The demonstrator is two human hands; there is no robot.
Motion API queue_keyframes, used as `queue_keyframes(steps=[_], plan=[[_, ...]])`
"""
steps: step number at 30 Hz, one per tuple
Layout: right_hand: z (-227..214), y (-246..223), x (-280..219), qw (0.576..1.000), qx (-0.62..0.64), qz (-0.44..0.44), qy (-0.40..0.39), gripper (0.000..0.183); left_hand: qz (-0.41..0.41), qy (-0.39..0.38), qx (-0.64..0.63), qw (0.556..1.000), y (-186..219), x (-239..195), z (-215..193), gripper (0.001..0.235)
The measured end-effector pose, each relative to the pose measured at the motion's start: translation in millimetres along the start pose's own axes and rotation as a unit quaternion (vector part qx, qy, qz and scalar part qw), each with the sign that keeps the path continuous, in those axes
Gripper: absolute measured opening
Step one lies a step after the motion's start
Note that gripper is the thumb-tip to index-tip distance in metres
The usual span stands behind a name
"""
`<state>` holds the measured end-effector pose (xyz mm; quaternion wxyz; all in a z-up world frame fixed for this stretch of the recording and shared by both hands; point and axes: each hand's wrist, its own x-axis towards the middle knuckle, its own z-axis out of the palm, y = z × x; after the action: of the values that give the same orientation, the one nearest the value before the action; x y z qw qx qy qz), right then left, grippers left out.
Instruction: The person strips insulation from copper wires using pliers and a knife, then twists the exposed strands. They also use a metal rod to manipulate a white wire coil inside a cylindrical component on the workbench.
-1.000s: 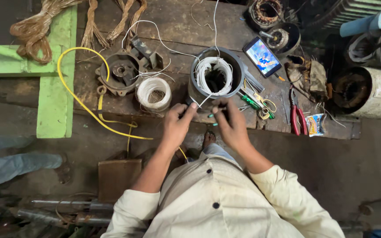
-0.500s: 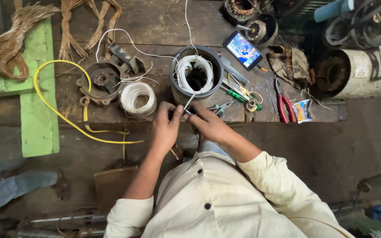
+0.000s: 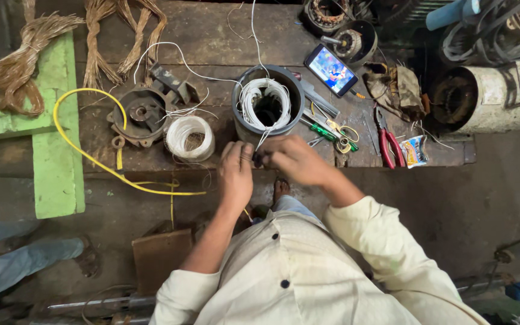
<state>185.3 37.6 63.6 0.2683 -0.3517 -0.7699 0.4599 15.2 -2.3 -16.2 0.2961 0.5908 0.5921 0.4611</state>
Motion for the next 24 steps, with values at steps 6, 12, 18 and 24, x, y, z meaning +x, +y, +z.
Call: queue_keyframes(steps=[6,12,18,24], plan=[[7,-40,-29,0.915,0.164,-0.200,-0.311,0.025,-0.074,-0.056,-0.033,0.995,-6,19,-4,0.038],[-4,51,-46,0.906,-0.376,0.143,-0.132,0.036,0.062,-0.080,0.011,0.995,23,-4,-29,0.026],[12,167,-54,0.893,-0.419,0.124,0.106,0.052,0.099,-0.006,0.036,0.994,38,-12,-30,0.016],[3,215,-54,0.898,-0.366,0.112,0.215,0.044,0.043,-0.040,0.042,0.997,27,-20,-51,0.020]])
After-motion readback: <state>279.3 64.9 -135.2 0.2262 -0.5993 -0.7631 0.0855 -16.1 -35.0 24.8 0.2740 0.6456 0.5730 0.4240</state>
